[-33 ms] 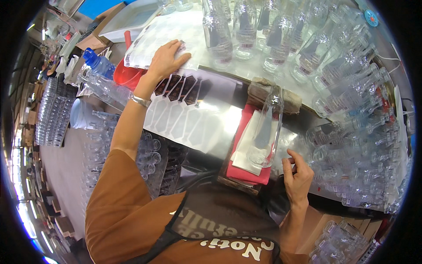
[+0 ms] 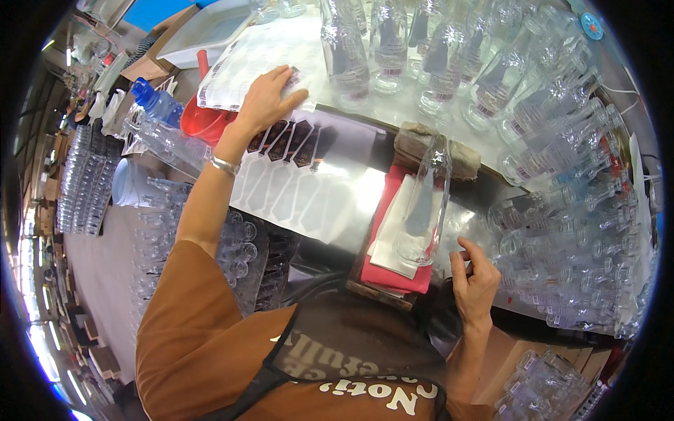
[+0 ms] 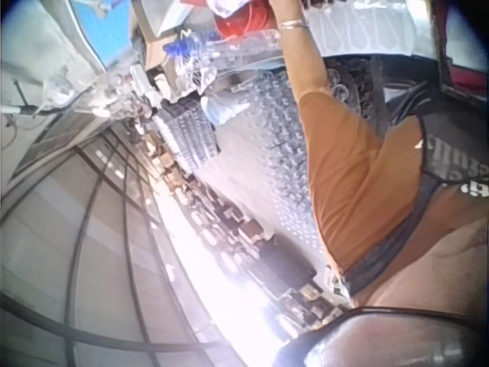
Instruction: The person repeatedly picks up clear glass bottles, applies a printed label to each bottle, smooths the label with a small black tool, and places the labeled bottles into a cardboard box. The person also handles sheets of labels and a red cloth on the work surface.
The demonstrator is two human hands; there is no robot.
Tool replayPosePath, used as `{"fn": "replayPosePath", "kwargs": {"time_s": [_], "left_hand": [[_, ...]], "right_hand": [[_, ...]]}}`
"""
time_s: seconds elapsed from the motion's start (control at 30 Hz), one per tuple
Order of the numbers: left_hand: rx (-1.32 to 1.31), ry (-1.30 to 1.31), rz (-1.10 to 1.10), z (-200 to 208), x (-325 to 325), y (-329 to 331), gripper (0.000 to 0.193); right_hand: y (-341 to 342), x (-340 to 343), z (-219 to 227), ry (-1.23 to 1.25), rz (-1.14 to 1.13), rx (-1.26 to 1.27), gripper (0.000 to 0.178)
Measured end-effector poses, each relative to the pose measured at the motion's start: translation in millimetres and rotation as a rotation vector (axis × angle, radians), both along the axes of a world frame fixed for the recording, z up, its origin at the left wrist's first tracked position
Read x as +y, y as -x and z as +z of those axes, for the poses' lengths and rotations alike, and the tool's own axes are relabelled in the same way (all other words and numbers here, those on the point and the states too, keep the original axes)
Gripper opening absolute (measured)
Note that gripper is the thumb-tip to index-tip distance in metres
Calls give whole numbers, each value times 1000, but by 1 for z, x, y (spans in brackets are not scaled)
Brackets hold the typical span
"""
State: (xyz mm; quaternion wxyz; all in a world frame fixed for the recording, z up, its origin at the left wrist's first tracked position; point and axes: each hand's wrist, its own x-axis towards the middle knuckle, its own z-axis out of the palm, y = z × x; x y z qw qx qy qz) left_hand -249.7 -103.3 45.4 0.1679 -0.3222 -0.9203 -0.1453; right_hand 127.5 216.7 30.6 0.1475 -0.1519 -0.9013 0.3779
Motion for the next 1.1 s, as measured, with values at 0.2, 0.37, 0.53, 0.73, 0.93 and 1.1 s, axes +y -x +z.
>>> {"fn": "replayPosePath", "kwargs": {"time_s": [0.2, 0.37, 0.53, 0.73, 0.93, 1.1], "left_hand": [[30, -25, -161, 0, 13, -72, 61], [214, -154, -94, -28, 12, -67, 33], [-426, -497, -25, -19, 32, -123, 25], [-294, -436, -520, 26, 105, -197, 56], [-81, -5, -728, 6, 117, -225, 72], [-203, -243, -722, -2, 112, -225, 60]], "right_hand": [[-9, -1, -5, 28, 32, -25, 35], [-7, -18, 14, 117, 181, -110, 70], [1, -35, -11, -13, 143, 63, 72], [4, -34, -12, -58, 117, 119, 60], [5, -34, -9, -108, 142, 138, 59], [5, -33, -14, -79, 137, 117, 57]]}}
